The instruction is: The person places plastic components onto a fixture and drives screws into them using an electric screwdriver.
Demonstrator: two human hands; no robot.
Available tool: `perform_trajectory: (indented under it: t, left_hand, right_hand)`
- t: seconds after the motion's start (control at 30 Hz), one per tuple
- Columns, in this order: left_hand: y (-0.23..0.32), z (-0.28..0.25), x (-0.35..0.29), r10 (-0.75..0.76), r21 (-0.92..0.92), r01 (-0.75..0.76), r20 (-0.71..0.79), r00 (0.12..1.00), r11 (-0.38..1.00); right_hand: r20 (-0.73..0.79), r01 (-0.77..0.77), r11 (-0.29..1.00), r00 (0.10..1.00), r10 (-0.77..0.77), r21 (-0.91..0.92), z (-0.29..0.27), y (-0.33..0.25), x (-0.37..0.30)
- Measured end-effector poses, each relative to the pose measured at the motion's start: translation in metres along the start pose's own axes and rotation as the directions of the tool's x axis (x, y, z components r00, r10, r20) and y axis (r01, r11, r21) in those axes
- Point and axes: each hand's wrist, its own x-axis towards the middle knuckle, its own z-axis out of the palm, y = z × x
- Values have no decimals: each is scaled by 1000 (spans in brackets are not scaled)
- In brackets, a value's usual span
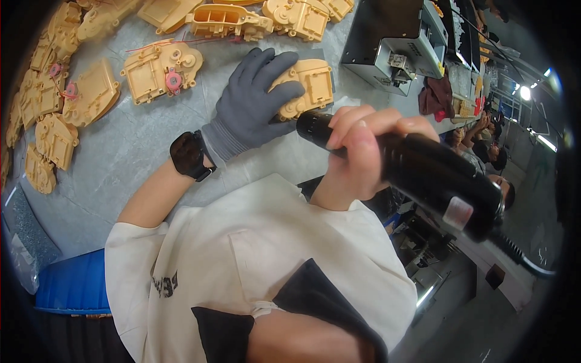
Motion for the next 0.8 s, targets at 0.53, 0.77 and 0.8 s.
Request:
perform_trajectory:
  t: [0.53, 0.77, 0.8]
  left_hand:
    - [2, 6, 5, -46, -77, 45, 0, 999, 996]
    - [5, 3, 1, -89, -68, 86, -43, 995, 994]
    - [8, 6, -2, -89, -58, 86, -51, 995, 995]
  right_hand:
    - [78, 94, 995, 992, -96, 35, 1, 17, 1]
    - [-204, 0, 994, 979, 24, 113, -56, 10, 35]
    - [-283, 105, 994, 953, -107, -21, -76, 1, 51]
